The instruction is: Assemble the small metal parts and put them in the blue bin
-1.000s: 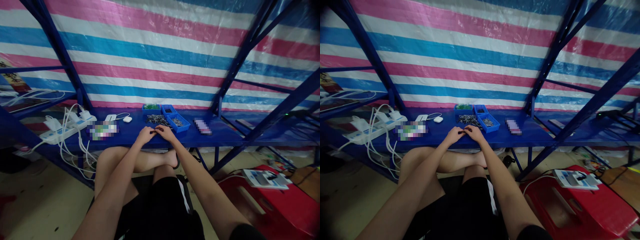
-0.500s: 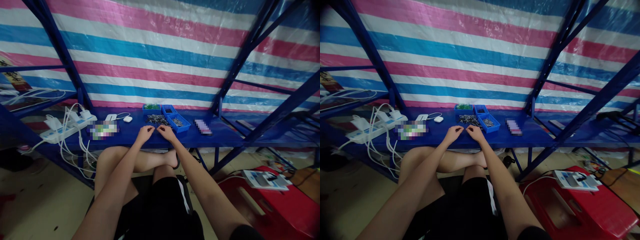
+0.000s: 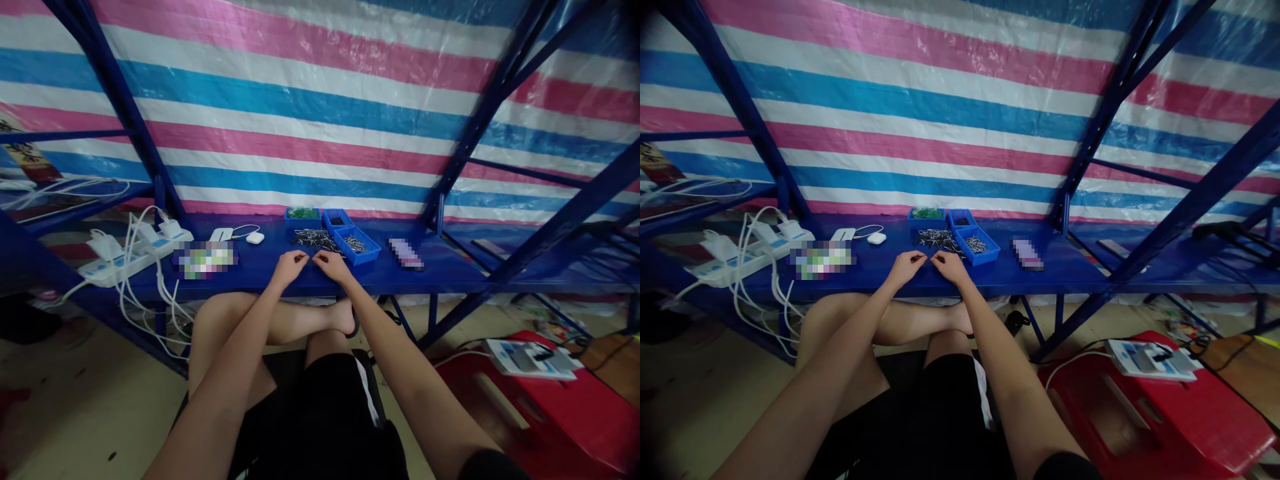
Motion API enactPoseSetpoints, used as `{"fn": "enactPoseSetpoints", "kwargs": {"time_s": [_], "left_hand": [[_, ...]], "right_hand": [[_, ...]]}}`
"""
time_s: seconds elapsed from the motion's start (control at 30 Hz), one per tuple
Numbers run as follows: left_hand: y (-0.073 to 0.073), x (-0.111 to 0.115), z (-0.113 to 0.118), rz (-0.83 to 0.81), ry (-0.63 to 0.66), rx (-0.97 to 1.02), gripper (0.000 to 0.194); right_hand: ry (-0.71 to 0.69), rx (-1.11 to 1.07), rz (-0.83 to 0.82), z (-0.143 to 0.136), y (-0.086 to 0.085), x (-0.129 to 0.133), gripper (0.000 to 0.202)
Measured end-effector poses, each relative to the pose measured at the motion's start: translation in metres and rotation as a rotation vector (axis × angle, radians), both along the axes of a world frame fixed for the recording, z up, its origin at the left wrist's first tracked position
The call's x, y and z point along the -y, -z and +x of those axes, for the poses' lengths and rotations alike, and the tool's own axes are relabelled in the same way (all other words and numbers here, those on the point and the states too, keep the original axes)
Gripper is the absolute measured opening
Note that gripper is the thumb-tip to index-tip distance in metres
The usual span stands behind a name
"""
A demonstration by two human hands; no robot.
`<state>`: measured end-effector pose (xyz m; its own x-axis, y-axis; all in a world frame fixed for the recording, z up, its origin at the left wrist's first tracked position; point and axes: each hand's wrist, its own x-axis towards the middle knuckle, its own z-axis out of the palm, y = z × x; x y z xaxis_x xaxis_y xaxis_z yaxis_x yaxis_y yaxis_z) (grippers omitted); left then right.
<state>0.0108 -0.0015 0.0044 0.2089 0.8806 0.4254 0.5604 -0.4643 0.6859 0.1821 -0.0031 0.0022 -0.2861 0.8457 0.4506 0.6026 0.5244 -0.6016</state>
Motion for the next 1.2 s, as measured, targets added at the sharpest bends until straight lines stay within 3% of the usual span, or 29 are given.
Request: {"fn": "enactPoseSetpoints", "kwargs": {"time_s": [0.93,1.0,1.1,1.2], "left_hand": [[-0.001,-0.003,-0.001,-0.029,-0.003,0.018,0.024],[0.0,-0.005,-0.001,-0.031,-0.027,-0.039,0.028],[0.005,-0.009,-0.002,-0.011,-0.136,-0.165,0.036],[0.01,-0.011,-0.001,0.035,-0.196,-0.294,0.037]], "right_hand": [[0.042,0.079,-0.034,-0.003,-0.005,0.001,0.019],[0.04,0.16,-0.038,-0.006,-0.013,-0.003,0.018],[0.056,0.3,0.002,-0.005,-0.041,-0.023,0.018],[0.29,0.387,0.051,0.004,-0.077,-0.058,0.023]]}}
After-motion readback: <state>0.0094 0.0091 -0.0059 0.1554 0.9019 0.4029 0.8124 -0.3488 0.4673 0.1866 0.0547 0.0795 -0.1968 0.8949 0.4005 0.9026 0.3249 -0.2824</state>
